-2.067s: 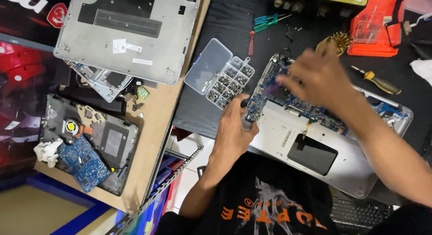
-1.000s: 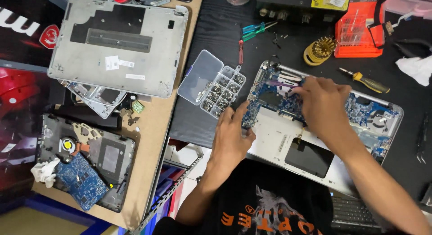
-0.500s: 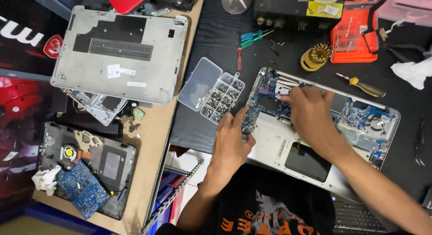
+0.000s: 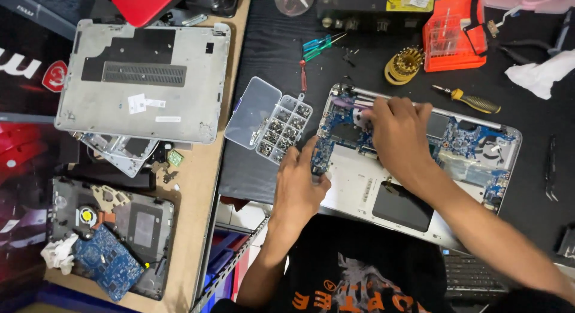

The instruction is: Installing a motherboard into a laptop chassis and connecting internal ribbon cables.

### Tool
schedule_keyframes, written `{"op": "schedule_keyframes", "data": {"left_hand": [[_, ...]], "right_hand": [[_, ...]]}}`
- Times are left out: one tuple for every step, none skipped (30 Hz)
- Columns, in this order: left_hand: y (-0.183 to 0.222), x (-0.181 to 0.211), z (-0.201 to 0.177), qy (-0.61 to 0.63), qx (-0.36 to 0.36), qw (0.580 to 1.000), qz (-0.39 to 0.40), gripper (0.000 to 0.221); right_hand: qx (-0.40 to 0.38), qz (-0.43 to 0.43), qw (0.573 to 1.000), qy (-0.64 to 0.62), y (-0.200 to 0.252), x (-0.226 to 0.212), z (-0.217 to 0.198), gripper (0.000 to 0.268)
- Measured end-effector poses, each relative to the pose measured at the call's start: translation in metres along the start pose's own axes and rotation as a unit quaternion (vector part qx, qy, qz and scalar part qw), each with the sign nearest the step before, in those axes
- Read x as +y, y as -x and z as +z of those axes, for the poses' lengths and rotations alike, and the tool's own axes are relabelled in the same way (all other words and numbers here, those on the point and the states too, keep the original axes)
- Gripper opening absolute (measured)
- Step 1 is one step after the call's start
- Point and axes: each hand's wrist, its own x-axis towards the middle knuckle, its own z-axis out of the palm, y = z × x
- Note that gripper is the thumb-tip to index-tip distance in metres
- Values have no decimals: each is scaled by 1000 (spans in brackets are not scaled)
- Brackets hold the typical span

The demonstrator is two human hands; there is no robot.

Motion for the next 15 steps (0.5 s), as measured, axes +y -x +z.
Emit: {"op": "schedule_keyframes", "data": {"left_hand": [[-1,1,-1,0,0,1000,2,76],[0,1,-2,-4,-2,1000,3,75],[1,2,-4,-7,-5,1000,4,75],[2,1,-2,-7,-12,1000,4,75],[4,1,0,-7,-14,1000,-2,75],[2,0,0,-7,-9,1000,-6,76],[0,2,-1,-8,-11,1000,-3,76],[0,3,-2,-1,-15,1000,-11,75],[0,4,-2,5,-19,1000,-20,74],[1,1,-3,4,-21,1000,-17,74],[2,-1,-2,-5,-14,1000,-3,74],[3,-2,-1,-13,-11,1000,14,75],[3,-2,0,-13,-16,1000,19,75],[3,-2,0,-17,-10,1000,17,76],[3,-1,0,-20,-3,1000,15,77]], "right_hand": [[2,1,1000,1,2,2,3,30],[6,3,1000,-11,4,2,6,32],[10,6,1000,-23,6,2,10,34],[6,12,1000,-21,3,0,10,34],[8,14,999,-30,0,-2,10,31],[15,13,999,-39,-8,-4,12,28],[16,16,999,-37,-3,-3,10,28],[16,11,999,-34,5,-4,8,30],[16,7,999,-30,14,-4,6,32],[17,10,999,-29,23,-1,2,32],[13,9,1000,-27,32,2,-1,34],[8,12,1000,-22,44,6,-6,35],[8,18,1000,-17,50,7,-15,35],[-5,35,999,0,54,8,-23,34],[-17,51,998,17,59,8,-32,32]]}}
